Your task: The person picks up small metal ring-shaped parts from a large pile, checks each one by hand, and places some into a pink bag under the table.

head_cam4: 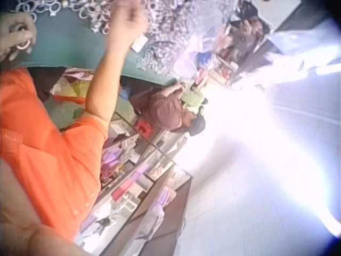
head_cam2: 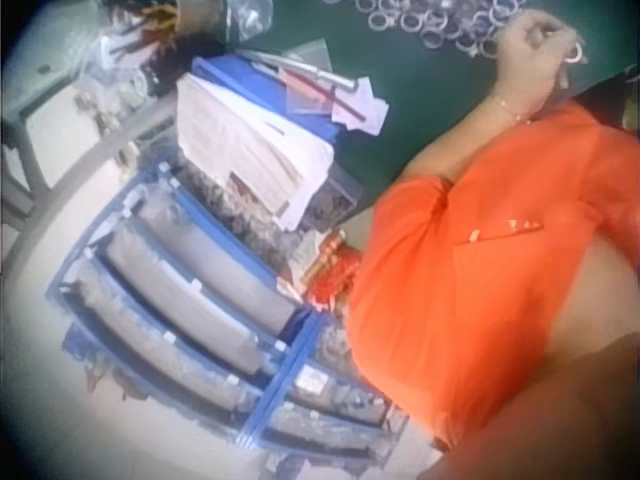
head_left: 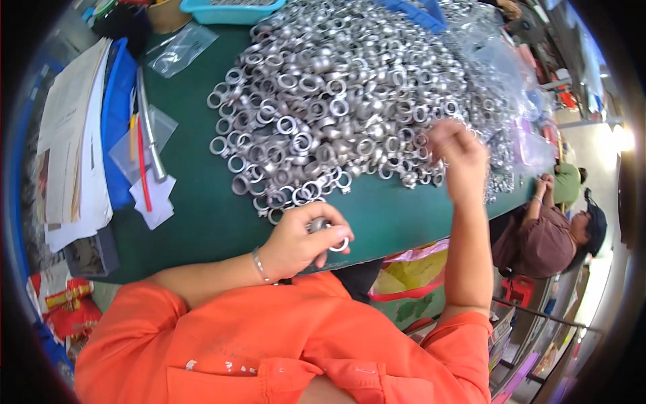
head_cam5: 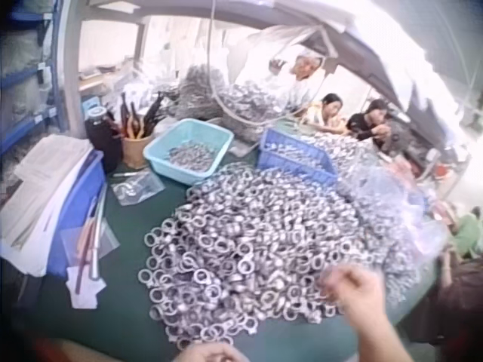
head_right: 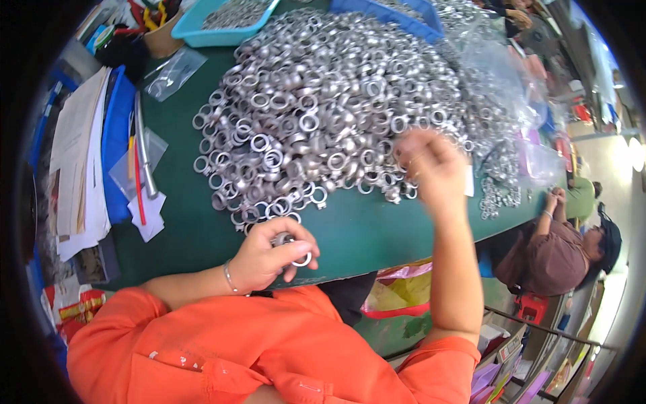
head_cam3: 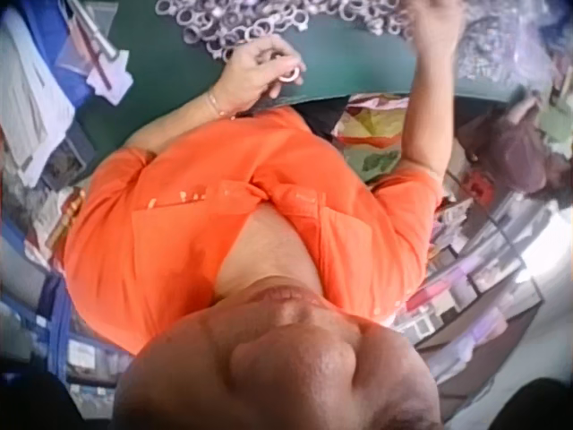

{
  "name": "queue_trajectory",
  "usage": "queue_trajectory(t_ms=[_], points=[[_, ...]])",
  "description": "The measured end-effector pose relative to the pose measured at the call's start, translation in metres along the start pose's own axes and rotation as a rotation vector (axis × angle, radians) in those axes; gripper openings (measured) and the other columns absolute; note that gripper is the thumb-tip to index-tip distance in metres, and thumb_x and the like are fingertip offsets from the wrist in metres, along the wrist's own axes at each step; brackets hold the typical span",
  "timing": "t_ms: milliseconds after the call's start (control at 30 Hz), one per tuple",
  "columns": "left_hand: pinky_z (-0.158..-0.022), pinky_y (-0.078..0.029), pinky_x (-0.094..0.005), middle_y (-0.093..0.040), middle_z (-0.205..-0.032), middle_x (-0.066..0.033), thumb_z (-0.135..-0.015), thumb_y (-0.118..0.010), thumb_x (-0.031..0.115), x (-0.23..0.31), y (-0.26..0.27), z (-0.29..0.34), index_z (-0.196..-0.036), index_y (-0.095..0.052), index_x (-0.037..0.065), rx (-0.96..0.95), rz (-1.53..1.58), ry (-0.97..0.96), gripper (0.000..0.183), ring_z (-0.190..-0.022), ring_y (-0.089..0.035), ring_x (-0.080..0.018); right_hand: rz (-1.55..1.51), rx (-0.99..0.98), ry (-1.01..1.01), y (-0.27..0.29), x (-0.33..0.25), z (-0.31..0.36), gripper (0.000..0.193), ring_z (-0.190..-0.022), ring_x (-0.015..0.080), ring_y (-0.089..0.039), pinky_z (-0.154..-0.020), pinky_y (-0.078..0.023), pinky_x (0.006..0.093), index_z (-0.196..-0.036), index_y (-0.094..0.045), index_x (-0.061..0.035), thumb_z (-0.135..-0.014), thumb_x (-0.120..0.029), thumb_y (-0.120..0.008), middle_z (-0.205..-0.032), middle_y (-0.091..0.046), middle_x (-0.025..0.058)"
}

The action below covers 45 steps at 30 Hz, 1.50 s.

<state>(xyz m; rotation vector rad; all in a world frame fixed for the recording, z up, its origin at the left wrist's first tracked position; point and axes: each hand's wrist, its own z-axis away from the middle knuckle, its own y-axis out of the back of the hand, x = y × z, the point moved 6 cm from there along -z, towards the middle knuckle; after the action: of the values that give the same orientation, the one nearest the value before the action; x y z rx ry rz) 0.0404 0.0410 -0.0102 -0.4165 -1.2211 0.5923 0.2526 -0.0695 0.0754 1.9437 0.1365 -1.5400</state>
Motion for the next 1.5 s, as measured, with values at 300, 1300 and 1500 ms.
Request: queue_trajectory(t_ms=[300, 1300, 1500], points=[[-0.041, -0.041, -0.0187, -0.057, -0.080, -0.0073, -0.083, -0.056, 0.005, -0.006, 0.005, 0.000, -0.084, -0.054, 0.002, 0.027, -0.014, 0.057, 0.004, -0.070, -0.060, -0.0135, 0.493, 0.067, 0.229, -0.101, 0.015, 0.064, 0.019, -0.063, 0.0293, -0.056, -0.055, -0.045, 0.0371, -0.084, -0.055, -0.0032, -0.072, -0.011, -0.068, -0.070, -0.056, 0.0100], [-0.040, -0.034, -0.0161, -0.057, -0.065, 0.0011, -0.083, -0.059, 0.013, -0.005, 0.004, 0.000, -0.088, -0.061, 0.002, 0.080, -0.114, -0.057, 0.012, -0.045, -0.044, -0.0015, -0.176, -0.239, 0.252, -0.085, 0.004, 0.113, 0.013, -0.082, 0.0229, -0.062, -0.070, -0.050, 0.0287, -0.082, -0.060, 0.0001, -0.071, 0.004, -0.065, -0.095, -0.062, 0.0151], [-0.041, -0.035, -0.0161, -0.057, -0.065, 0.0018, -0.082, -0.060, 0.013, -0.005, 0.004, -0.001, -0.088, -0.061, 0.003, 0.071, -0.141, -0.074, 0.012, -0.046, -0.044, -0.0012, -0.111, -0.219, 0.332, -0.084, 0.000, 0.115, 0.014, -0.084, 0.0240, -0.062, -0.071, -0.050, 0.0292, -0.082, -0.060, -0.0006, -0.070, 0.003, -0.066, -0.097, -0.062, 0.0149]])
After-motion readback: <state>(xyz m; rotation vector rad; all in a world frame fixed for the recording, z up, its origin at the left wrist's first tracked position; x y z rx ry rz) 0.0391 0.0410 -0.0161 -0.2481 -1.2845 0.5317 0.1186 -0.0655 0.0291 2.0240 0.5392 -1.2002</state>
